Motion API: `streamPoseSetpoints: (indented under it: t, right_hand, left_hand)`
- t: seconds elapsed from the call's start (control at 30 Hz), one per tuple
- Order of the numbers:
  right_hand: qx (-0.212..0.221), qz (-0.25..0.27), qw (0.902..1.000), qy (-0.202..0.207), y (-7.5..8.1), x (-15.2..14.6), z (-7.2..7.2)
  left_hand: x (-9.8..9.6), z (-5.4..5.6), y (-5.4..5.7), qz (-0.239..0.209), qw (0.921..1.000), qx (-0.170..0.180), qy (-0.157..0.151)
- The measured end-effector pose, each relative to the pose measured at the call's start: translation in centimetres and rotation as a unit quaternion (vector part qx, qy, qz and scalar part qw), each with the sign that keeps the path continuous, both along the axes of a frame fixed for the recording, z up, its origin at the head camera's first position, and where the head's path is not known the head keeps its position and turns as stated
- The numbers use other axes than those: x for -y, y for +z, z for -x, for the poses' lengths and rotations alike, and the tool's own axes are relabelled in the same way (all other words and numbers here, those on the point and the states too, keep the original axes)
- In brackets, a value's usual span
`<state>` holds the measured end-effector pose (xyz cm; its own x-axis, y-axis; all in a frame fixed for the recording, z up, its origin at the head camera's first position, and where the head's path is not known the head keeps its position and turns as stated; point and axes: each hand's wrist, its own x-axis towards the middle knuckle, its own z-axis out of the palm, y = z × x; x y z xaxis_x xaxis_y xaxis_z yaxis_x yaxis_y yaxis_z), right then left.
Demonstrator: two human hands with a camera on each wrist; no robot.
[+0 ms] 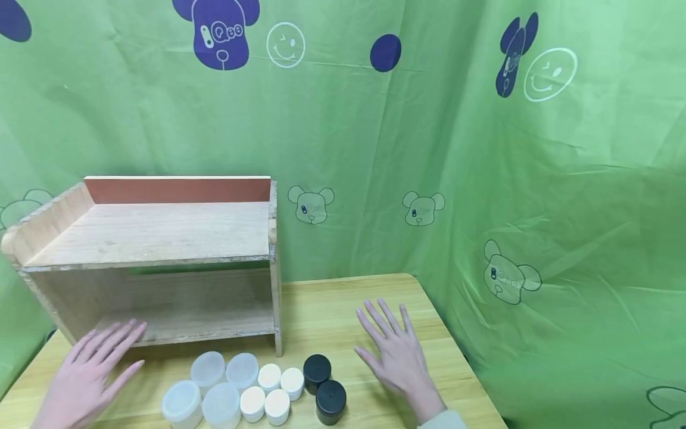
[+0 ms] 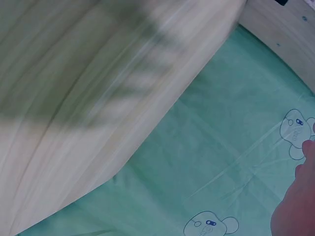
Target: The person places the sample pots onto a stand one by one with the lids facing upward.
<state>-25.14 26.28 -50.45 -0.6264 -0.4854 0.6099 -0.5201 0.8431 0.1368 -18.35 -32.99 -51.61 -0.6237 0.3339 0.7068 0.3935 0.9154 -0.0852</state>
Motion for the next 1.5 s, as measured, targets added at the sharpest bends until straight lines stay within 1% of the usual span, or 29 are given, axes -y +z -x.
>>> streamPoseSetpoints:
  t: [0.1, 0.23, 0.37, 0.47, 0.57, 0.7, 0.77, 0.83, 0.9, 0.93, 1.0, 1.07, 1.2, 1.3, 1.4, 1.5]
  right_hand:
    - [0.012, 0.008, 0.9999, 0.004, 0.5, 0.6, 0.0]
    - [0.033, 0.018, 0.9993, 0.008, 1.3, 1.5, 0.0]
    - [0.048, 0.034, 0.9981, 0.018, 2.6, 2.9, 0.2]
    - [0.055, 0.055, 0.9963, 0.035, 4.1, 4.2, 0.6]
    - [0.064, 0.092, 0.9919, 0.061, 5.9, 5.6, 1.2]
    - [0.081, 0.147, 0.98, 0.106, 8.6, 7.4, 2.0]
    - [0.089, 0.168, 0.9739, 0.125, 10.0, 8.3, 2.3]
    - [0.101, 0.186, 0.9672, 0.141, 11.3, 9.1, 2.6]
    - [0.111, 0.201, 0.9608, 0.156, 12.6, 10.0, 2.9]
    - [0.115, 0.207, 0.9578, 0.163, 13.2, 10.4, 3.0]
    - [0.124, 0.219, 0.9516, 0.176, 14.2, 11.2, 3.3]
    - [0.132, 0.231, 0.9459, 0.185, 15.1, 11.9, 3.5]
    - [0.161, 0.262, 0.9305, 0.2, 16.1, 12.9, 3.9]
    - [0.189, 0.285, 0.9157, 0.21, 16.5, 13.7, 4.3]
    - [0.208, 0.304, 0.902, 0.225, 16.9, 14.6, 5.1]
    - [0.213, 0.322, 0.8877, 0.251, 17.3, 15.4, 6.0]
  left_hand:
    - [-1.1, -0.2, 0.3, -0.021, 0.9997, 0.001, -0.008]
    - [-2.3, -0.4, 0.7, -0.033, 0.999, 0.006, -0.028]
    - [-3.5, -0.8, 0.4, -0.052, 0.9971, 0.022, -0.05]
    - [-4.6, -1.2, 0.0, -0.073, 0.9945, 0.041, -0.064]
    - [-5.5, -1.8, -0.4, -0.088, 0.991, 0.071, -0.072]
    - [-6.5, -2.4, -1.0, -0.122, 0.9827, 0.118, -0.074]
    - [-6.8, -2.6, -1.3, -0.154, 0.9734, 0.142, -0.093]
    - [-7.0, -2.7, -1.5, -0.185, 0.9627, 0.156, -0.12]
    - [-7.2, -2.7, -1.8, -0.212, 0.9509, 0.167, -0.152]
    - [-7.2, -2.8, -1.9, -0.226, 0.9437, 0.174, -0.167]
    - [-7.3, -2.8, -2.2, -0.245, 0.934, 0.186, -0.182]
    - [-7.4, -2.8, -2.5, -0.265, 0.9217, 0.203, -0.197]
    - [-7.5, -2.7, -3.1, -0.305, 0.8943, 0.24, -0.223]
    - [-7.4, -2.5, -3.6, -0.323, 0.875, 0.264, -0.246]
    - [-7.1, -2.3, -3.9, -0.343, 0.853, 0.283, -0.273]
    - [-6.7, -2.1, -4.0, -0.353, 0.8384, 0.293, -0.295]
